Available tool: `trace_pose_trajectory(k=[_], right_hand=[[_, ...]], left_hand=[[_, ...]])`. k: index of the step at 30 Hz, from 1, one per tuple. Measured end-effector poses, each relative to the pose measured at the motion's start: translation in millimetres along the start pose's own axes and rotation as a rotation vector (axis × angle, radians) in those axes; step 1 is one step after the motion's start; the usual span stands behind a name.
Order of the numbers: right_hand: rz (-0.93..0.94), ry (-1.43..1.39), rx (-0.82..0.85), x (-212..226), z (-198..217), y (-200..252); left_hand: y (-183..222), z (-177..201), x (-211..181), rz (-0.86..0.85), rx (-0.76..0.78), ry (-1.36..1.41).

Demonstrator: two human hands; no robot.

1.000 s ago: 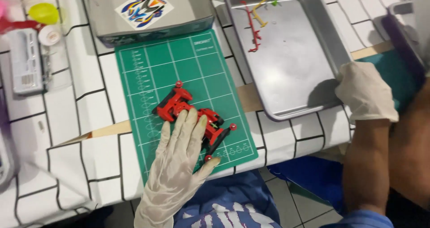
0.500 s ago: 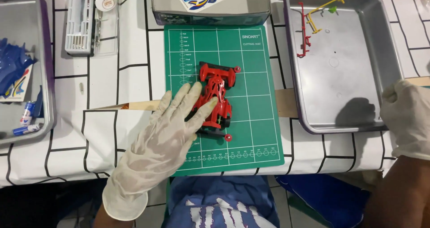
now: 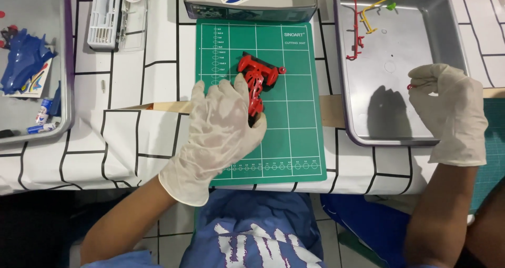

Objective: Assembling a plastic model toy car using hands, calipers, and a screwdriver on a cutting mat.

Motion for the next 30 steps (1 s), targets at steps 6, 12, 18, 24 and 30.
trace_pose_trajectory(k=[6,12,18,24,30], right_hand=[[0.005,-0.073,0.130,45.4,1.7,19.9],[-0.042,-0.688,0.002,132.3,17.5,51.1],[-0.002,-0.910,0.282,186.5,-58.4,98.5],[0.001,-0.807,0.213,179.3,-84.7,96.3],[0.249,-0.739,0.058,182.6,-77.4,97.6]], left_hand=[[-11.7,-38.1,-4.3,-0.332,0.361,0.608],[0.7,-36.9,-3.4,-0.449,0.836,0.885],[18.6,-26.1,7.9,-0.563,0.225,0.727],[13.5,-22.1,16.2,-0.495,0.180,0.894],[14.2,-30.4,14.8,-0.471,0.269,0.836]])
Point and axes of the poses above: each hand's wrist, its own y-axis away from the middle knuckle, its own z-axis out of the back of the hand, x = y × z, the point moved 9 cm from there along -y, towards the middle knuckle, and after that the axes turned 11 degrees about -x, right-handed, at the moved point
